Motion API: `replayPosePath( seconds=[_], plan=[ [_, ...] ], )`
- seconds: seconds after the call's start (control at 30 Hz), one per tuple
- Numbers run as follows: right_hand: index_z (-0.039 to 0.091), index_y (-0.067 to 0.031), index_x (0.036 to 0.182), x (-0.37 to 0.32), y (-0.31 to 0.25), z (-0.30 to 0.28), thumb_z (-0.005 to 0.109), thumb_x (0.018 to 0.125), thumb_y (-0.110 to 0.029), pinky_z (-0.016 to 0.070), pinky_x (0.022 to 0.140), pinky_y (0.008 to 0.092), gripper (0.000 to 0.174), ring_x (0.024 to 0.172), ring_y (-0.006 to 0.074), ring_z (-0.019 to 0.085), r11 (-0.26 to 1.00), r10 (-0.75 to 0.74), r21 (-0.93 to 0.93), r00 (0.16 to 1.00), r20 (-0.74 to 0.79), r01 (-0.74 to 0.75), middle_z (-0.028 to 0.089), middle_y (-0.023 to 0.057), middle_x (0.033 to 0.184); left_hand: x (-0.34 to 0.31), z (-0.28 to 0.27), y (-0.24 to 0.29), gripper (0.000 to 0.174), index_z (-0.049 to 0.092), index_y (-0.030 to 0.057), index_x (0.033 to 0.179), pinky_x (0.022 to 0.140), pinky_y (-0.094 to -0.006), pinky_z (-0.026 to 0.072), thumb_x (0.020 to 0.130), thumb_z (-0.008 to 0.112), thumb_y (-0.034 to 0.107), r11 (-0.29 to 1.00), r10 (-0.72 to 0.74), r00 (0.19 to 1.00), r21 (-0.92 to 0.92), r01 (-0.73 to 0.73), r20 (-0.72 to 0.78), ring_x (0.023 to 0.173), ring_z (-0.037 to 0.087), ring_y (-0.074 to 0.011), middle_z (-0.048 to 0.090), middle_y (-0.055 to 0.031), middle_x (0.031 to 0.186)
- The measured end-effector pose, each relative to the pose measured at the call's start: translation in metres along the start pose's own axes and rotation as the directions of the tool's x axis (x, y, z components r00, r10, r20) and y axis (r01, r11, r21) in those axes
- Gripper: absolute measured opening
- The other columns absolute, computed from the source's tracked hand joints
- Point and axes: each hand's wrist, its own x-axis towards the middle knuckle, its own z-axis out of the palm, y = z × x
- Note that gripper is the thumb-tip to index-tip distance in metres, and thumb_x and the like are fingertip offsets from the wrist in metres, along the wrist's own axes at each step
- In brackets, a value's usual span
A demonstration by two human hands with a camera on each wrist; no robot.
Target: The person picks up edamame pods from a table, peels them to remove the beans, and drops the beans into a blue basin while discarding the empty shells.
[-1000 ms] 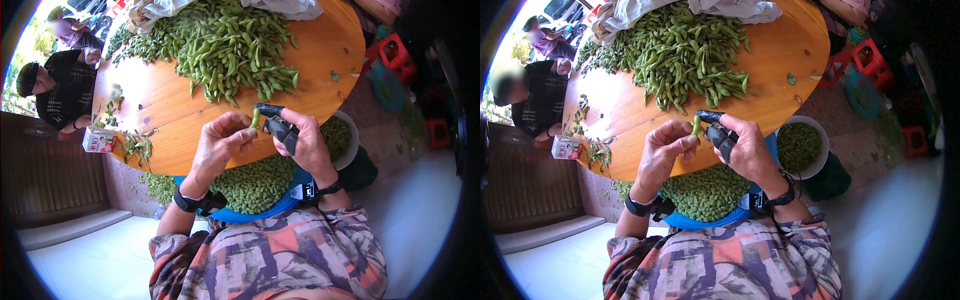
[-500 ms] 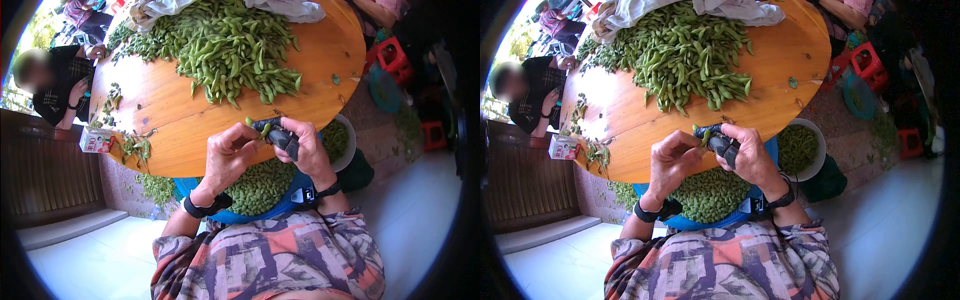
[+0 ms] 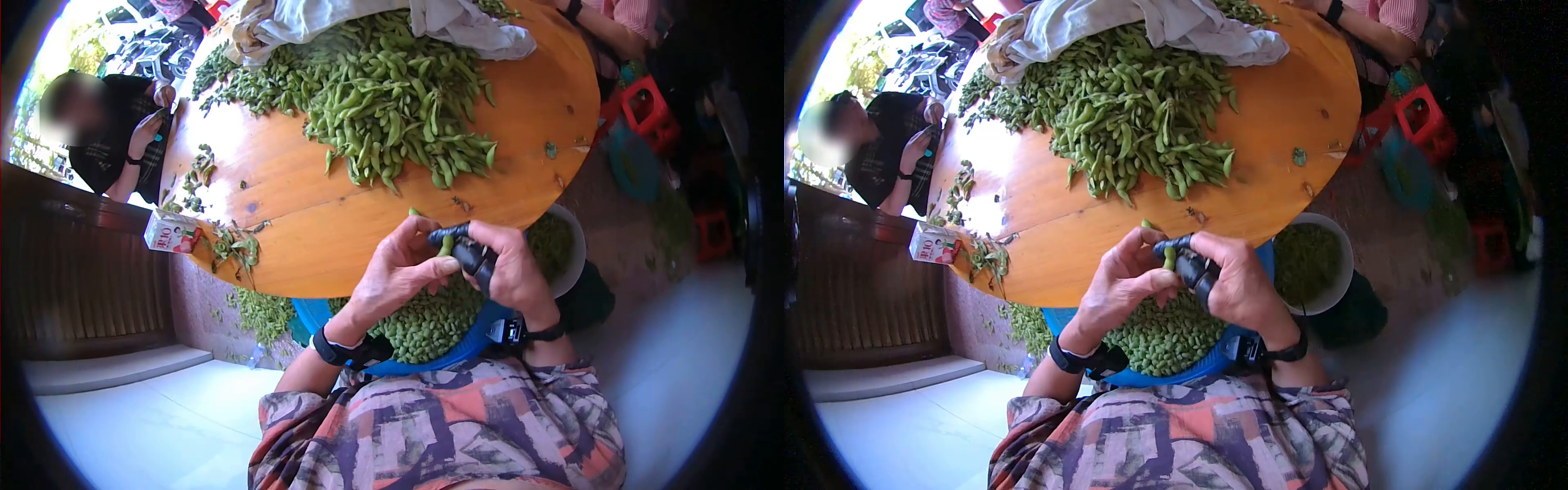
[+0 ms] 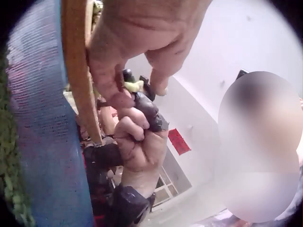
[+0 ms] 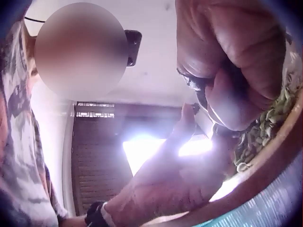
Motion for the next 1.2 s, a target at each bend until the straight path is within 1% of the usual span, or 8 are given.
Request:
replayPosePath(
  seconds=[0.1, 0.33, 0.5, 0.63, 0.77, 1.07, 1.13, 1.2],
  plan=[
    [0.059, 0.0028, 0.092, -0.002, -0.002, 0.004, 0.057, 0.071, 0.004, 0.0464, 0.067, 0.038, 0.021, 0.077, 0.0396, 0.058, 0.948, -0.253, -0.205, 0.967, -0.03, 0.242, 0.058, 0.0205, 0.081, -0.001, 0.0, 0.009, 0.026, 0.056, 0.0012, 0.109, 0.062, -0.0229, 0.0512, 0.091, 0.068, 0.015, 0.945, 0.006, 0.999, 0.327, 0.011, -0.051, 0.073, 0.063, -0.0102, 0.066, -0.0052, 0.084],
    [0.058, 0.0034, 0.089, -0.001, -0.001, 0.001, 0.055, 0.067, 0.006, 0.0451, 0.066, 0.0397, 0.022, 0.075, 0.0404, 0.056, 0.931, -0.266, -0.275, 0.962, -0.062, 0.24, 0.053, 0.019, 0.078, -0.005, -0.001, 0.017, 0.026, 0.058, -0.0058, 0.118, 0.063, -0.0281, 0.0508, 0.094, 0.054, 0.002, 0.478, 0.396, 0.903, 0.803, -0.356, 0.166, 0.071, 0.065, -0.0159, 0.064, -0.0131, 0.082],
    [0.06, 0.0012, 0.091, -0.001, -0.01, 0.019, 0.056, 0.07, 0.006, 0.0464, 0.065, 0.0392, 0.021, 0.075, 0.0381, 0.058, 0.94, -0.285, -0.247, 0.938, -0.195, 0.235, 0.055, 0.0174, 0.079, -0.001, 0.009, 0.012, 0.026, 0.058, -0.0055, 0.119, 0.064, -0.0252, 0.0485, 0.098, 0.05, 0.005, 0.852, 0.309, 0.943, 0.477, -0.217, -0.123, 0.069, 0.06, -0.0119, 0.059, -0.0068, 0.085],
    [0.063, -0.0002, 0.093, -0.002, -0.01, 0.028, 0.06, 0.078, 0.001, 0.0485, 0.064, 0.0387, 0.016, 0.074, 0.0358, 0.061, 0.916, -0.362, -0.3, 0.868, -0.34, 0.265, 0.058, 0.0163, 0.081, 0.004, 0.009, -0.001, 0.026, 0.059, -0.0044, 0.118, 0.066, -0.0225, 0.0475, 0.101, 0.05, 0.013, 0.939, 0.34, 0.915, 0.136, -0.317, -0.218, 0.073, 0.058, -0.0098, 0.058, -0.0046, 0.091],
    [0.063, 0.001, 0.098, 0.003, 0.007, 0.027, 0.061, 0.081, -0.001, 0.0491, 0.065, 0.039, 0.018, 0.075, 0.036, 0.062, 0.908, -0.39, -0.32, 0.823, -0.413, 0.27, 0.058, 0.0165, 0.082, 0.005, 0.014, 0.002, 0.021, 0.06, -0.0008, 0.115, 0.069, -0.0237, 0.0479, 0.1, 0.051, 0.011, 0.971, 0.142, 0.961, -0.156, -0.182, -0.238, 0.073, 0.056, -0.0099, 0.062, -0.0052, 0.098],
    [0.062, -0.0003, 0.111, 0.024, 0.017, 0.027, 0.063, 0.077, 0.0, 0.0473, 0.067, 0.0419, 0.034, 0.077, 0.0377, 0.058, 0.865, -0.405, -0.466, 0.808, -0.428, 0.187, 0.055, 0.0166, 0.083, 0.022, 0.007, -0.016, 0.022, 0.058, -0.0046, 0.113, 0.076, -0.0238, 0.0462, 0.095, 0.048, 0.004, 0.908, 0.223, 0.95, -0.308, -0.284, -0.219, 0.079, 0.057, -0.0146, 0.063, -0.0099, 0.098],
    [0.063, -0.0011, 0.11, 0.017, 0.016, 0.023, 0.063, 0.082, -0.002, 0.0484, 0.068, 0.0384, 0.028, 0.077, 0.0333, 0.062, 0.888, -0.366, -0.423, 0.831, -0.419, 0.178, 0.059, 0.0163, 0.085, 0.018, -0.004, -0.013, 0.022, 0.058, -0.0043, 0.114, 0.074, -0.0215, 0.0496, 0.095, 0.048, 0.003, 0.857, 0.144, 0.978, -0.476, -0.198, -0.149, 0.075, 0.057, -0.0133, 0.062, -0.0109, 0.098],
    [0.064, -0.002, 0.112, 0.008, 0.012, 0.02, 0.062, 0.087, -0.005, 0.0493, 0.07, 0.034, 0.025, 0.08, 0.0277, 0.065, 0.992, -0.068, -0.122, 0.929, -0.363, 0.025, 0.063, 0.0163, 0.089, 0.018, -0.008, -0.012, 0.021, 0.058, -0.0038, 0.113, 0.075, -0.0198, 0.054, 0.095, 0.049, 0.002, 0.823, 0.161, 0.981, -0.534, -0.194, -0.109, 0.075, 0.058, -0.012, 0.061, -0.0104, 0.099]
  ],
)
